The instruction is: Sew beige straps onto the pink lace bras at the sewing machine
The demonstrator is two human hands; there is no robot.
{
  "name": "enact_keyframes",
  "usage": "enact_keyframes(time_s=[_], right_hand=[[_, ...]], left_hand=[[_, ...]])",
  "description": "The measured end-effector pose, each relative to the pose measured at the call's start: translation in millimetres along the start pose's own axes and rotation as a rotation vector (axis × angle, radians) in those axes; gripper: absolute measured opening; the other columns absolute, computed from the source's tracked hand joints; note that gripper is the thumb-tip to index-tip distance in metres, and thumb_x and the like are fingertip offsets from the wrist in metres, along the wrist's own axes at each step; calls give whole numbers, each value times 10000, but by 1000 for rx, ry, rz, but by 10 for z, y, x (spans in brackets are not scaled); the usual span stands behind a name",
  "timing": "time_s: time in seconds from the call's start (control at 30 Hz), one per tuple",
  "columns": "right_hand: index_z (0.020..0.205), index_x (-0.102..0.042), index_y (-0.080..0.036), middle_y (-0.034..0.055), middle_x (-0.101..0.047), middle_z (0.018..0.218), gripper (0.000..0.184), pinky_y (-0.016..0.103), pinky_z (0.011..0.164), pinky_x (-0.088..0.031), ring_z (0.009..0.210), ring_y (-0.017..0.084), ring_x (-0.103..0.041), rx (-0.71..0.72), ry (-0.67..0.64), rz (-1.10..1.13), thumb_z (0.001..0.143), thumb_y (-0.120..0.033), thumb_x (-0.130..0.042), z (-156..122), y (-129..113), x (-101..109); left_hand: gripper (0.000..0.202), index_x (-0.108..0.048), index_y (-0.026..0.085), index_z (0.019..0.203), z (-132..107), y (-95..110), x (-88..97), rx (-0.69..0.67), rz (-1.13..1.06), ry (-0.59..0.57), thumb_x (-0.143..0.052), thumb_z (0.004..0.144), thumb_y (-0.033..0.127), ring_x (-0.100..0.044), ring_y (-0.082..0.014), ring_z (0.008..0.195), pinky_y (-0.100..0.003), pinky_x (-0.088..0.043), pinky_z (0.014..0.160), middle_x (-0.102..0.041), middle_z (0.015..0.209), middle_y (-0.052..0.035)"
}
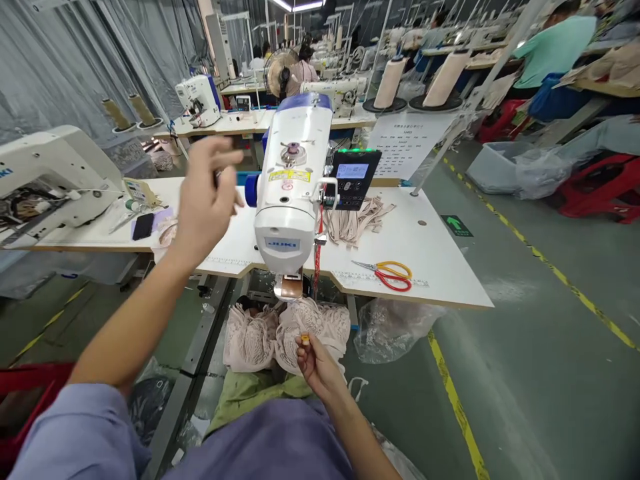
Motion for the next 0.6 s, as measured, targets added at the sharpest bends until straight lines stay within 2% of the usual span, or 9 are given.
enact_keyframes(time_s=[0.07, 0.1, 0.2, 0.27, 0.3, 0.37, 0.5, 0.6], right_hand=[[805, -631, -184, -18, -719, 764, 374, 126, 495, -544, 529, 44, -611, -14, 21, -10, 705, -440, -884, -10, 3, -51], [805, -622, -186, -27, -712, 749, 392, 122, 484, -533, 513, 37, -597, -26, 25, -13, 693, -451, -889, -14, 10, -78], [834, -602, -196, -45, -710, 758, 422, 121, 488, -528, 518, 33, -586, -52, -7, -21, 690, -477, -883, -11, 44, -155], [850, -588, -203, -48, -713, 772, 446, 125, 497, -533, 528, 36, -584, -79, -23, -29, 682, -491, -884, -8, 90, -187], [859, -584, -207, -52, -709, 768, 457, 125, 498, -532, 528, 37, -578, -96, -33, -39, 679, -501, -883, -13, 120, -201], [873, -580, -213, -64, -689, 744, 474, 119, 502, -520, 523, 34, -555, -115, -65, -76, 683, -535, -872, -37, 178, -228], [868, -595, -211, -63, -647, 730, 491, 124, 520, -491, 543, 37, -529, -72, -118, -183, 697, -606, -833, -83, 249, -263], [850, -612, -203, -43, -623, 734, 466, 150, 509, -458, 592, 65, -530, 30, -98, -267, 738, -618, -792, -89, 244, -277]], left_hand=[[143, -578, 257, 1102, -693, -126, 121, 227, -143, 57, -577, 964, 291, -564, -93, 597, -231, -485, 556, -667, 1025, -28], [112, -589, 246, 1057, -1061, -216, 127, 356, -182, 44, -596, 949, 272, -558, -92, 616, -220, -476, 563, -650, 978, -20], [61, -605, 209, 912, -2123, -454, -108, 763, -318, -245, -565, 930, 251, -462, -96, 528, -200, -372, 485, -503, 661, 33], [90, -590, 209, 915, -2649, -503, -308, 912, -366, -375, -534, 937, 276, -390, -92, 477, -200, -316, 458, -424, 593, 64], [95, -590, 208, 926, -2822, -495, -395, 919, -342, -420, -539, 937, 288, -388, -91, 479, -202, -321, 468, -424, 589, 70], [115, -609, 205, 964, -3008, -440, -523, 833, -241, -480, -590, 922, 310, -429, -91, 508, -207, -359, 511, -461, 599, 74], [317, -660, 224, 1142, -3072, -313, -635, 562, -68, -538, -722, 856, 346, -491, -93, 527, -212, -387, 543, -538, 622, 76], [402, -656, 261, 1254, -3090, -290, -701, 374, 82, -579, -726, 865, 336, -599, -119, 616, -225, -405, 569, -676, 749, 32]])
Point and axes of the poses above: each hand's wrist, its own z-axis towards the middle knuckle, its own x-axis out of the back of the hand, y = z × x, the point moved 4 cm from there along z, towards the middle knuckle
